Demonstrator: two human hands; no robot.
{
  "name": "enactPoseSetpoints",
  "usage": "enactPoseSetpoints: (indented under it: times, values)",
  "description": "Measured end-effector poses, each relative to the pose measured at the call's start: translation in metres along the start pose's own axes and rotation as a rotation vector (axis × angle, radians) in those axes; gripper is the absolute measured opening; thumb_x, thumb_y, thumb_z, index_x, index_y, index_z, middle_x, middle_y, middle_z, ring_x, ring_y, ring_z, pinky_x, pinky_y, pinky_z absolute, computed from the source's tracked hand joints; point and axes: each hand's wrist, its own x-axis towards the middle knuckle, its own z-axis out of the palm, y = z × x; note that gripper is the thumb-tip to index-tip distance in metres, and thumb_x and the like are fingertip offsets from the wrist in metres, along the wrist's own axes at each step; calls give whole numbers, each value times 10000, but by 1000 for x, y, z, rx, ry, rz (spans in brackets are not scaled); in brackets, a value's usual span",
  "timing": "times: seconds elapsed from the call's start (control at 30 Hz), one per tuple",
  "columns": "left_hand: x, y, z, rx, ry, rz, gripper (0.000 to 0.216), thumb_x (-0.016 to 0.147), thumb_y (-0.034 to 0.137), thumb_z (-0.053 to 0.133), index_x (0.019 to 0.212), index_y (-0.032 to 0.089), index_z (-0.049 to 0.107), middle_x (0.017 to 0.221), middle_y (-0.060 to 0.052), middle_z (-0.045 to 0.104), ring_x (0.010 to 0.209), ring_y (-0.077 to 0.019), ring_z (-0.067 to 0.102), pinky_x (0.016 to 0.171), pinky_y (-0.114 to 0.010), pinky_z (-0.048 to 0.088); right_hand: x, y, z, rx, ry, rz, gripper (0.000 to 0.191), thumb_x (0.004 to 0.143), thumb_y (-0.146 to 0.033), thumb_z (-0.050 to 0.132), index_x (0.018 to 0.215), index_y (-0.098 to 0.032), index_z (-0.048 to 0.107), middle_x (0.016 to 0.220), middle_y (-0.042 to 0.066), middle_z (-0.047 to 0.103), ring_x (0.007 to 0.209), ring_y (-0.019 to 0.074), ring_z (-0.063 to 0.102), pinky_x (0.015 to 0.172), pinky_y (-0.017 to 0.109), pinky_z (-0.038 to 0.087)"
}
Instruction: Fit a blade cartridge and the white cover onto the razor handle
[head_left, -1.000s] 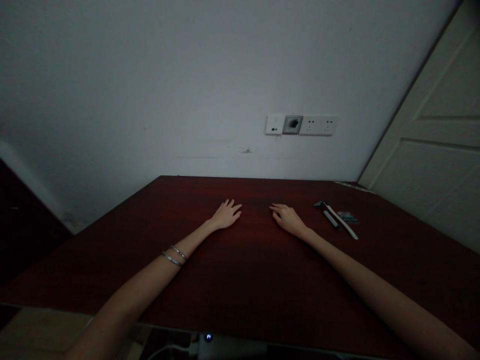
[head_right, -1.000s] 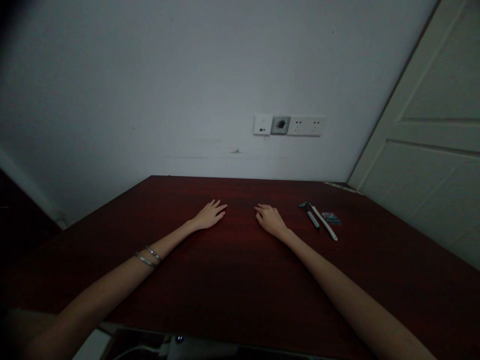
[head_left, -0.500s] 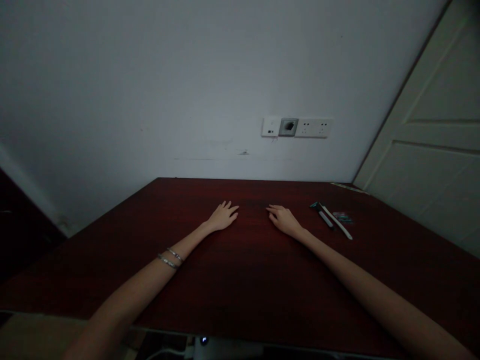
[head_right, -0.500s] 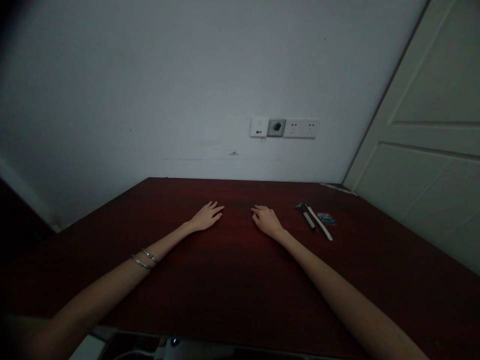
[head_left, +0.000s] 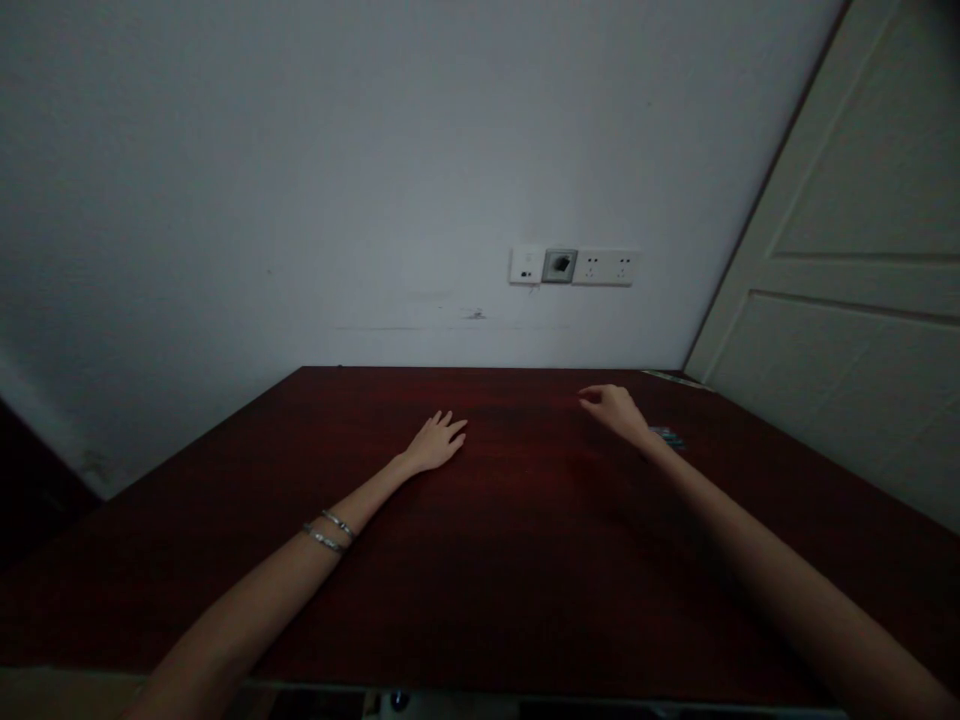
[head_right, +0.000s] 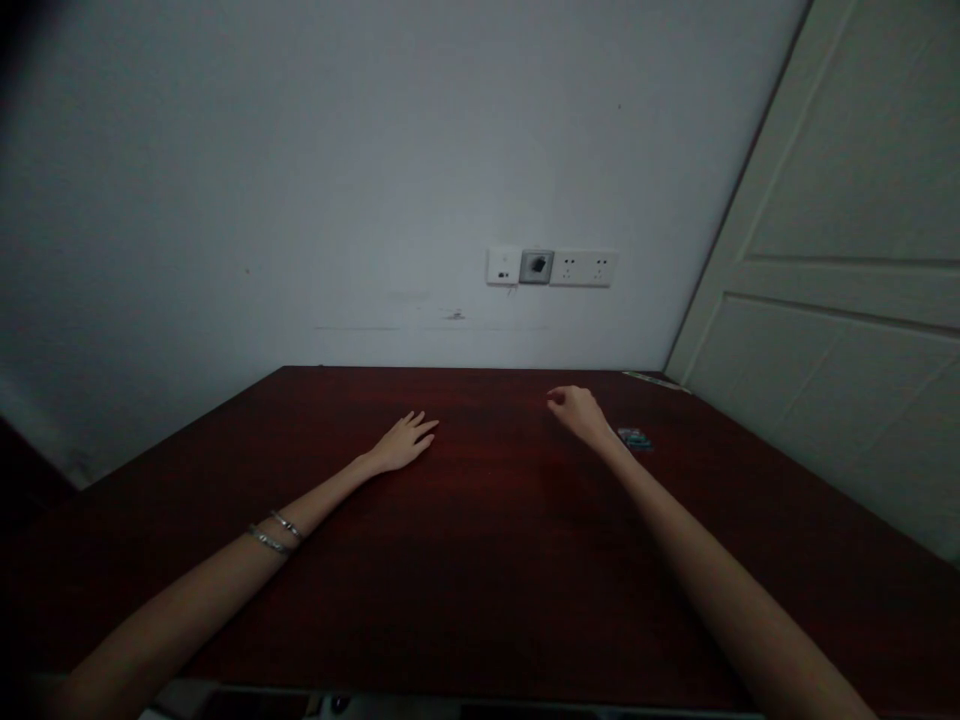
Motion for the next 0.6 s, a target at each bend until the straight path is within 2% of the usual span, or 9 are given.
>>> enactPoseSetpoints:
  times: [0.1,0.23,0.4,0.6]
  values:
    - [1,-1,0,-14,-1,0,510,894,460,281,1337,228,381,1439,-112,275,1333,-303,196,1050,-444,204,-7,30,-19,-21,-8,122,287,764,-267,529,954,-124,691,897,110,703,818,212,653,692,251,486]
    - [2,-2,2,-27,2,-5,506,892,457,292,1335,229,383,1440,-107,270,1335,-300,191,1049,-447,204,-23,56,-27,-48,-76,241,224,716,-280,580,803,-129,720,676,97,692,604,194,647,530,234,456]
    - [1,-1,1,-14,2,-5,497,895,436,295,1329,215,395,1438,-116,271,1336,-302,187,1052,-439,195,-33,64,-22,-74,-126,304,214,692,-316,603,742,-142,717,647,93,677,586,194,642,490,225,417]
    - [-1,2,-2,7,6,-6,494,897,423,287,1329,210,395,1433,-123,283,1334,-297,194,1052,-433,198,-37,65,-14,-113,-151,357,207,656,-321,631,714,-133,696,650,111,674,595,201,647,514,232,431]
